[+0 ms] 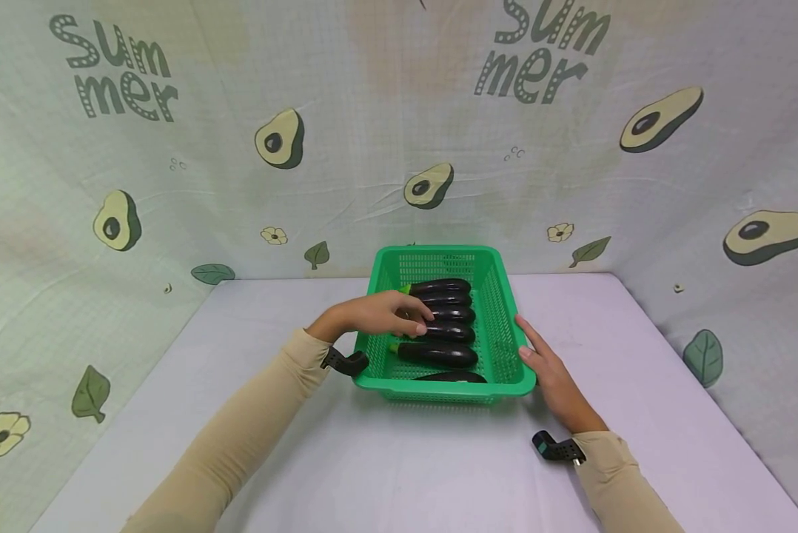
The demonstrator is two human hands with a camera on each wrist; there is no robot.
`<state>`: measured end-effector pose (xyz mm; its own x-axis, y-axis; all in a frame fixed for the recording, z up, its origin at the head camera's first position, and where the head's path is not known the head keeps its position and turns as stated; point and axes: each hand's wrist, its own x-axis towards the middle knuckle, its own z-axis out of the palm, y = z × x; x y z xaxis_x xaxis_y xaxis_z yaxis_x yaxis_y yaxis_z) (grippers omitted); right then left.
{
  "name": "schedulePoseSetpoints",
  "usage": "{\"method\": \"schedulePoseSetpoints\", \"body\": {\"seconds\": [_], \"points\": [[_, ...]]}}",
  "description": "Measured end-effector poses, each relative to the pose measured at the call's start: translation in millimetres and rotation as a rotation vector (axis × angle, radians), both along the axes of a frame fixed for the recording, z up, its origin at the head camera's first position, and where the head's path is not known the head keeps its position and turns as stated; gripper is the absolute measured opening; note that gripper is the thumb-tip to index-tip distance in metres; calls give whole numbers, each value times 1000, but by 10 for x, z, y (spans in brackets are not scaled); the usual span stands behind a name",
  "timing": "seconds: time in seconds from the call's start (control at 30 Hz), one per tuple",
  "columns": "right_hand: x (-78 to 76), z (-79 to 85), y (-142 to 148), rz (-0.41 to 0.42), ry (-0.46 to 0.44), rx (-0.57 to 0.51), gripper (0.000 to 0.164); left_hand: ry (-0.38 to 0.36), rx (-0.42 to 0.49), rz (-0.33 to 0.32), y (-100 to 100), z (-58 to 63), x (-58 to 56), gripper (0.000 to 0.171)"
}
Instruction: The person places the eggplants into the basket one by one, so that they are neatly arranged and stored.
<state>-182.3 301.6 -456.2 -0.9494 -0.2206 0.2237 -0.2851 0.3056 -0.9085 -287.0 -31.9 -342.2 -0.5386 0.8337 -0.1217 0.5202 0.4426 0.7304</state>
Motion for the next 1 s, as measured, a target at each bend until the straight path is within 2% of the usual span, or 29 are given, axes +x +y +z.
{"method": "schedulePoseSetpoints", "body": {"seconds": [0.1,0.3,0.53,0.77,0.83,0.9,1.0], "points": [[-4,2,12,0,0,1,55,15,5,13,-63,13,-9,41],[15,3,15,2,-3,-4,55,95,32,59,-201,7,5,37],[14,20,14,2,8,2,54,176,143,192,-410,9,83,37],[14,14,40,-12,73,41,53,242,292,378,-682,-150,122,35],[20,9,62,-9,99,51,53,228,325,415,-761,-205,130,36],[28,12,88,-5,107,49,52,212,345,450,-832,-255,136,37],[44,31,124,-25,115,54,52,232,334,500,-927,-316,153,34]]}}
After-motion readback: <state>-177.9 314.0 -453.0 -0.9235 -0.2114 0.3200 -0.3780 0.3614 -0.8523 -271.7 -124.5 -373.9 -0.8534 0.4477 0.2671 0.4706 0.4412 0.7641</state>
